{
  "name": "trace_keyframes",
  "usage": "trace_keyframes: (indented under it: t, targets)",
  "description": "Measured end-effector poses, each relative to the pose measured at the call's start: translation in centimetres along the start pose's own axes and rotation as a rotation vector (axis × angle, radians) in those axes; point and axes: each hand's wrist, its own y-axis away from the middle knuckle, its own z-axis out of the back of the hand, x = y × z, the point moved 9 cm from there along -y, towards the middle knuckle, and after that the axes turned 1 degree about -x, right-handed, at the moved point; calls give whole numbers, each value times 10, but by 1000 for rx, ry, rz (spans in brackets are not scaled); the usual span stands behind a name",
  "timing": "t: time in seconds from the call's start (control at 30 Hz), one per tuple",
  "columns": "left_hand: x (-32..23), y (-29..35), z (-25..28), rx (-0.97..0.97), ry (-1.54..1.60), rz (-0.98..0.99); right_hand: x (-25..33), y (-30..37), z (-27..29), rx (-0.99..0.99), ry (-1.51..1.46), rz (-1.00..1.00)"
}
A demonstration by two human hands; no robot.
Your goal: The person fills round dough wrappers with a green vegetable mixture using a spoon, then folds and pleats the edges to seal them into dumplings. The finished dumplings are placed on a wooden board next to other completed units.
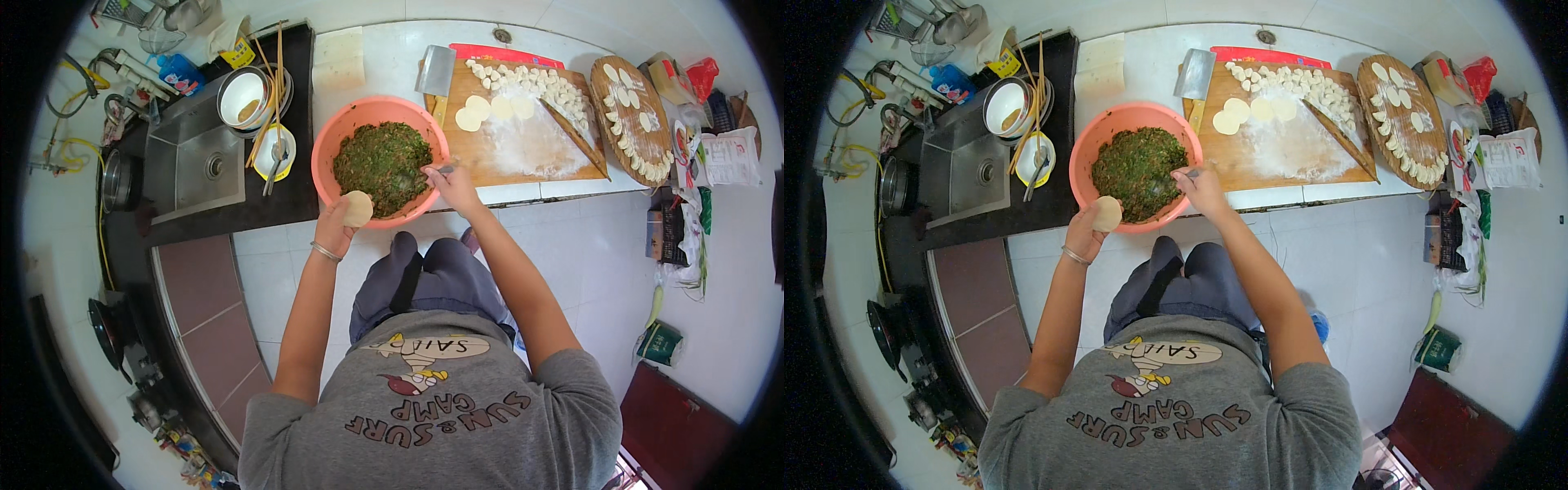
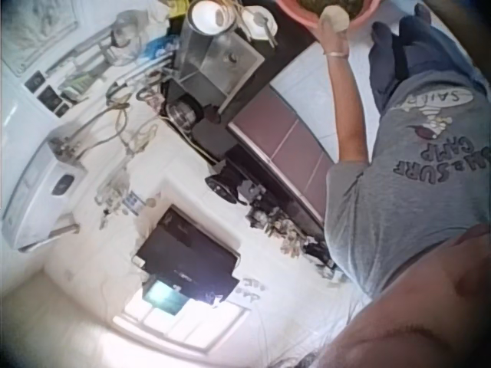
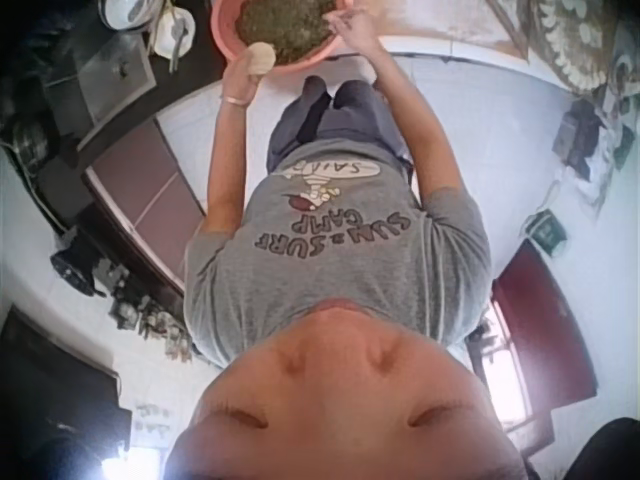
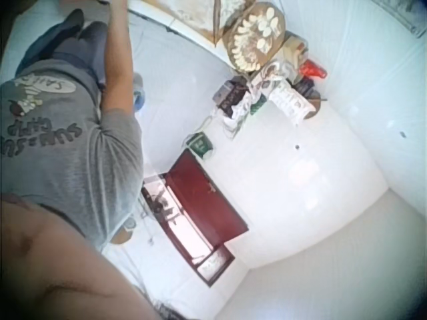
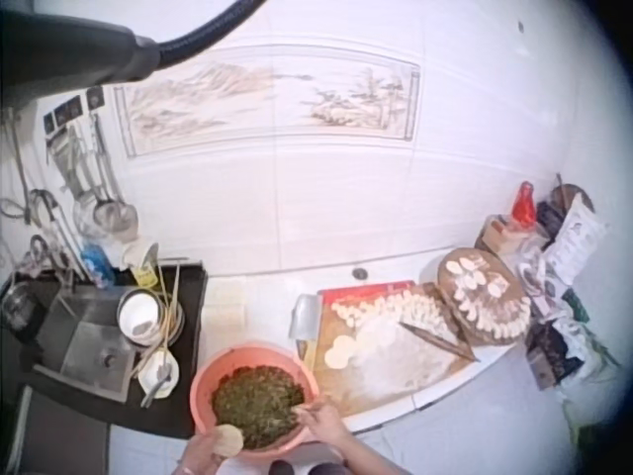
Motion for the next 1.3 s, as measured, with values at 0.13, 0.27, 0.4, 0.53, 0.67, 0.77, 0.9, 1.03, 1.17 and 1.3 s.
trace_keyframes:
  t: [0.13,0.27,0.4,0.53,0.67,0.77,0.9,1.03,1.17,1.3]
  targets:
    - [5,-4,8,10,21,5,60,16,13,-37,454,514]
    - [6,-8,-8,80,37,26,51,32,-2,73,646,579]
    - [4,-10,-15,83,35,28,48,40,-10,124,594,565]
    - [5,-12,-14,62,17,40,41,42,-25,233,482,496]
    - [7,-14,-7,35,22,21,21,33,-25,131,279,290]
    - [6,-13,-2,28,49,8,0,25,-24,113,81,54]
    - [2,-11,6,-50,102,1,-33,16,-18,115,-193,-191]
    - [3,-16,14,-97,138,21,-44,13,-12,90,-373,-318]
    - [5,-21,3,-99,177,48,-26,15,6,33,-520,-287]
    - [6,-25,-30,33,248,90,24,23,28,-30,-600,-138]
